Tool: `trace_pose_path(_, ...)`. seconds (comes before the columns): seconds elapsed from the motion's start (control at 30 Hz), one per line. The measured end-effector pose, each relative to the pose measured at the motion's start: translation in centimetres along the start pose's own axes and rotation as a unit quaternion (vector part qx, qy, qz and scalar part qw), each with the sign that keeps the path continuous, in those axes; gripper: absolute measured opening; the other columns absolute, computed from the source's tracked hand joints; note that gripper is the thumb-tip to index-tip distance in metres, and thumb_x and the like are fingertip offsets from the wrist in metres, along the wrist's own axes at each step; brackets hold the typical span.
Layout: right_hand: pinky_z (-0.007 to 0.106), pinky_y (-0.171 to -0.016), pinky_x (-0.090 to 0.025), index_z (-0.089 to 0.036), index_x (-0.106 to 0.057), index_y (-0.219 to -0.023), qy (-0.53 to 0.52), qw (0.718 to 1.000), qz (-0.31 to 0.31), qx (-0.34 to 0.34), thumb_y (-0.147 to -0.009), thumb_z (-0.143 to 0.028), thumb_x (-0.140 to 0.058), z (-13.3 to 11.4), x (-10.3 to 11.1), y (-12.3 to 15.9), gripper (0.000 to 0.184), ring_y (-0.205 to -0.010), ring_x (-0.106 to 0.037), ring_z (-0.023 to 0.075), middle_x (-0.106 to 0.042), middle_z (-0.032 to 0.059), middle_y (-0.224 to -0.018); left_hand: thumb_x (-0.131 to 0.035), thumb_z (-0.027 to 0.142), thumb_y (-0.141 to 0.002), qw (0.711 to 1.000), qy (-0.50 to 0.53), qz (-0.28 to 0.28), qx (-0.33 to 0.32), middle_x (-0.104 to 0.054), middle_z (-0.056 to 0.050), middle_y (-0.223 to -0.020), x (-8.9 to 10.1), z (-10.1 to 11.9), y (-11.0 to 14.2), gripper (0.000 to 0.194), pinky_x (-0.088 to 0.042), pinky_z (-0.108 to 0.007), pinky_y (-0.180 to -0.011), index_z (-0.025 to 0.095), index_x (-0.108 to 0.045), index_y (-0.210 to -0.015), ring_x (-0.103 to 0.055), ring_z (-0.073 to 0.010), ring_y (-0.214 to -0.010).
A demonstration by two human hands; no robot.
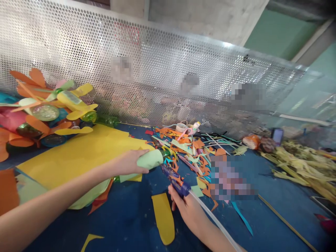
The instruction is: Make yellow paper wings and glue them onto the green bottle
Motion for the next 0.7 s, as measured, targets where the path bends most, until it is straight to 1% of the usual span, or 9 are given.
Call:
trace_pose_path(0.07,0.030,-0.063,-0.048,-0.021,-0.054,-0.064,0.025,0.999,-0.028,-0.009,-0.084,-0.051,-0.040,-0.6,-0.4,0.2,0.039,-0.058,-0.059,0.0187,-0.057,0.0029,-0.061,-0.056,0.059,-0.064,1.000,-0.001,0.001,-0.001,-0.049,-0.009,-0.129,0.0,0.0,-0.1,0.082,-0.038,-0.039,-0.092,0.024,-0.032,-0.135,-0.050,-0.0307,-0.111)
trace_pose_path(0.13,0.030,-0.065,-0.048,-0.022,-0.051,-0.059,0.045,0.998,-0.039,-0.009,-0.084,-0.051,-0.038,-1.5,-0.3,0.3,0.041,-0.060,-0.059,0.0196,-0.056,0.0033,-0.059,-0.057,0.058,-0.064,1.000,0.003,0.006,-0.007,-0.051,-0.010,-0.126,0.0,0.0,-0.1,0.082,-0.039,-0.040,-0.090,0.025,-0.033,-0.134,-0.051,-0.0307,-0.110)
trace_pose_path(0.27,0.031,-0.071,-0.047,-0.024,-0.048,-0.048,0.077,0.997,-0.015,0.017,-0.080,-0.049,-0.046,-3.5,0.6,0.3,0.041,-0.066,-0.060,0.0222,-0.054,0.0029,-0.052,-0.058,0.057,-0.064,1.000,0.013,0.014,-0.017,-0.052,-0.010,-0.126,0.1,0.2,-0.1,0.080,-0.040,-0.040,-0.090,0.023,-0.036,-0.133,-0.051,-0.0307,-0.109)
trace_pose_path(0.37,0.031,-0.074,-0.046,-0.024,-0.046,-0.046,0.067,0.997,-0.003,0.036,-0.079,-0.048,-0.048,-4.4,1.0,0.2,0.041,-0.068,-0.059,0.0232,-0.051,0.0018,-0.047,-0.059,0.056,-0.063,0.999,0.019,0.018,-0.017,-0.053,-0.007,-0.125,0.1,0.3,-0.1,0.079,-0.040,-0.039,-0.089,0.026,-0.038,-0.132,-0.051,-0.0310,-0.109)
trace_pose_path(0.47,0.031,-0.071,-0.046,-0.025,-0.045,-0.046,0.063,0.997,-0.011,0.034,-0.080,-0.050,-0.046,-4.0,0.7,0.2,0.042,-0.063,-0.058,0.0223,-0.049,0.0010,-0.045,-0.059,0.056,-0.062,1.000,0.022,0.015,-0.014,-0.055,-0.007,-0.122,0.1,0.2,-0.1,0.080,-0.041,-0.040,-0.088,0.026,-0.037,-0.133,-0.053,-0.0309,-0.106)
trace_pose_path(0.6,0.031,-0.062,-0.045,-0.024,-0.042,-0.050,0.071,0.997,-0.018,0.005,-0.082,-0.053,-0.039,-2.1,0.3,0.1,0.044,-0.051,-0.054,0.0192,-0.047,-0.0001,-0.045,-0.058,0.059,-0.062,1.000,0.012,0.013,-0.002,-0.053,-0.009,-0.125,0.0,-0.1,-0.1,0.082,-0.041,-0.040,-0.089,0.023,-0.037,-0.133,-0.052,-0.0319,-0.108)
trace_pose_path(0.7,0.031,-0.058,-0.045,-0.023,-0.044,-0.055,0.076,0.997,-0.016,-0.017,-0.082,-0.055,-0.037,-0.8,0.2,0.1,0.042,-0.050,-0.053,0.0185,-0.047,-0.0005,-0.047,-0.056,0.059,-0.064,1.000,0.003,0.013,-0.007,-0.049,-0.010,-0.129,0.0,-0.1,-0.1,0.082,-0.039,-0.040,-0.091,0.021,-0.036,-0.134,-0.049,-0.0317,-0.112)
Point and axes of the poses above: each hand's wrist, its own y-axis away from the middle knuckle, its own x-axis out of the back of the hand, z = x × y, the point moved 9 cm from there along -y, towards the middle knuckle
